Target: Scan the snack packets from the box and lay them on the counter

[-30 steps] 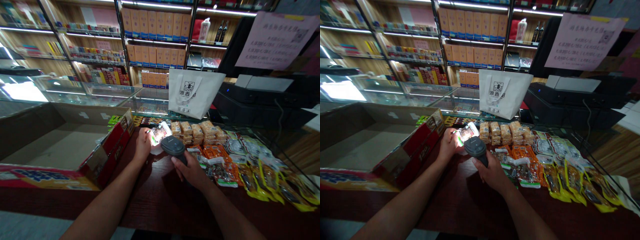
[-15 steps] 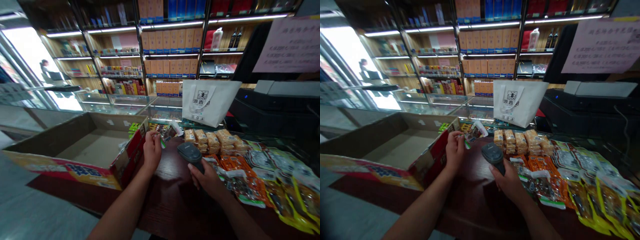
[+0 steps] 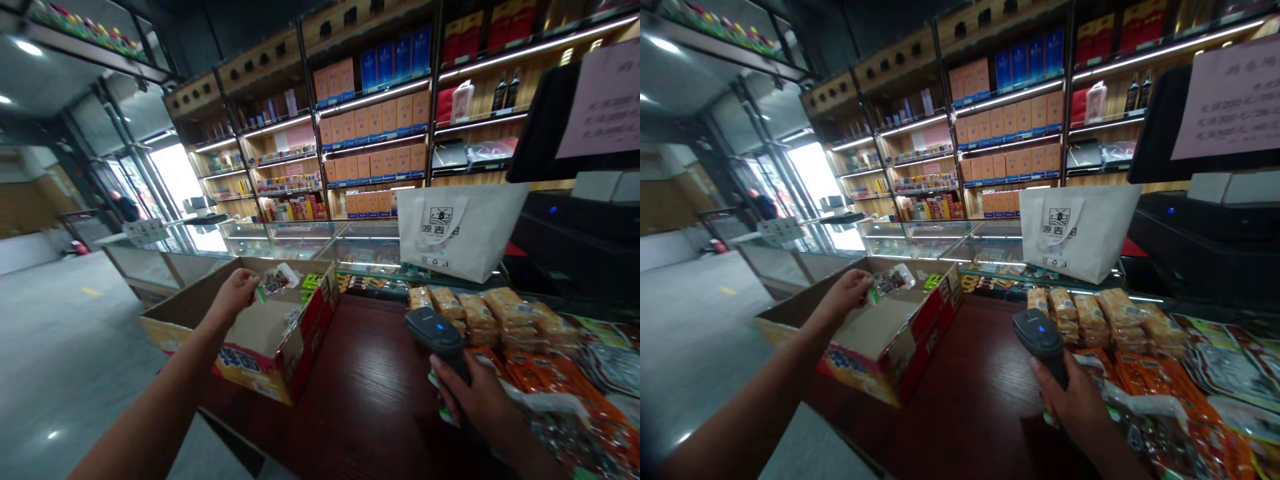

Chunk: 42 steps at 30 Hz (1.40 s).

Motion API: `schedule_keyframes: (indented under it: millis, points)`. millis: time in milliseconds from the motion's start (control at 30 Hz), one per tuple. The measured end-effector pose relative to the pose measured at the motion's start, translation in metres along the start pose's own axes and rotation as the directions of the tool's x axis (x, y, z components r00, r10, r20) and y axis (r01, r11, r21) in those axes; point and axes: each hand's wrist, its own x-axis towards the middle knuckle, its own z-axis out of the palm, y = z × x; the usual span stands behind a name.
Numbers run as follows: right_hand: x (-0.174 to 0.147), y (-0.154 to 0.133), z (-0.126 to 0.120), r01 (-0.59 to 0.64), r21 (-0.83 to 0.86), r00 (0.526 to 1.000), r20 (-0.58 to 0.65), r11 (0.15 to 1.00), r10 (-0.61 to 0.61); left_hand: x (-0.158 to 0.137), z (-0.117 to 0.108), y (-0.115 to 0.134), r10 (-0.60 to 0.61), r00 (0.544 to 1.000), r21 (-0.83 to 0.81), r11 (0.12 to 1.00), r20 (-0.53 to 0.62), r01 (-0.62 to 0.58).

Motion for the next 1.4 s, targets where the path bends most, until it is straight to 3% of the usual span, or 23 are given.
schedule_keyframes:
  millis: [133,267,333,367,433,500,567,600,633,700,767,833,900,1000,1067,1200,1400]
  points:
    - [0.001,0.001,0.000,0.002,-0.014,1.000,-0.001,1.000,-0.002,0.008,0.019,-0.022,-0.146,0.943,0.063,0.989,0.299,0.133]
    - [0.003,0.005,-0.002,-0.006,-0.029,1.000,0.016,1.000,0.007,-0.004,0.032,-0.029,-0.267,0.793,0.231,0.959,0.547,0.163]
    - [0.005,0.009,-0.004,-0.023,-0.022,0.999,0.043,0.999,0.024,-0.011,0.034,-0.028,-0.329,0.727,0.344,0.929,0.603,0.136]
    - [0.005,0.011,-0.006,-0.027,-0.020,0.998,0.056,0.999,0.028,-0.014,0.034,-0.026,-0.350,0.715,0.397,0.911,0.605,0.111]
    - [0.006,0.011,-0.008,-0.015,-0.017,0.998,0.060,1.000,0.016,-0.019,0.032,-0.016,-0.344,0.751,0.477,0.878,0.563,0.045]
    - [0.005,0.006,-0.011,0.020,-0.007,0.998,0.059,1.000,-0.019,-0.026,0.027,0.000,-0.258,0.838,0.515,0.857,0.480,-0.032]
    - [0.003,-0.002,-0.016,0.050,0.041,0.998,0.037,0.998,-0.051,-0.039,0.024,0.022,-0.054,0.929,0.511,0.846,0.366,-0.152]
    - [0.003,-0.006,-0.019,0.062,0.075,0.998,0.018,0.995,-0.063,-0.048,0.024,0.034,0.092,0.947,0.487,0.840,0.309,-0.241]
    - [0.002,-0.010,-0.022,0.076,0.111,0.997,0.004,0.991,-0.077,-0.059,0.026,0.045,0.245,0.934,0.445,0.828,0.260,-0.341]
    - [0.003,-0.014,-0.030,0.114,0.186,0.993,-0.029,0.976,-0.110,-0.087,0.039,0.062,0.502,0.841,0.316,0.779,0.202,-0.541]
    - [0.005,-0.016,-0.038,0.145,0.255,0.989,-0.058,0.956,-0.135,-0.115,0.064,0.071,0.625,0.744,0.157,0.731,0.235,-0.664]
    - [0.008,-0.015,-0.047,0.154,0.312,0.987,-0.088,0.937,-0.133,-0.140,0.099,0.071,0.656,0.680,0.036,0.710,0.326,-0.703]
    - [0.010,-0.015,-0.055,0.156,0.341,0.985,-0.128,0.927,-0.119,-0.158,0.138,0.065,0.636,0.648,-0.042,0.727,0.419,-0.686]
    - [0.009,-0.018,-0.066,0.187,0.379,0.974,-0.190,0.906,-0.122,-0.173,0.193,0.056,0.583,0.658,-0.111,0.782,0.476,-0.613]
    - [0.007,-0.023,-0.072,0.211,0.415,0.969,-0.205,0.885,-0.135,-0.180,0.221,0.056,0.557,0.695,-0.150,0.817,0.455,-0.557]
    - [0.004,-0.033,-0.083,0.200,0.478,0.968,-0.232,0.855,-0.096,-0.188,0.253,0.070,0.531,0.769,-0.246,0.847,0.356,-0.471]
    - [0.007,-0.037,-0.101,0.200,0.435,0.966,-0.237,0.878,-0.102,-0.186,0.274,0.081,0.571,0.782,-0.362,0.804,0.248,-0.472]
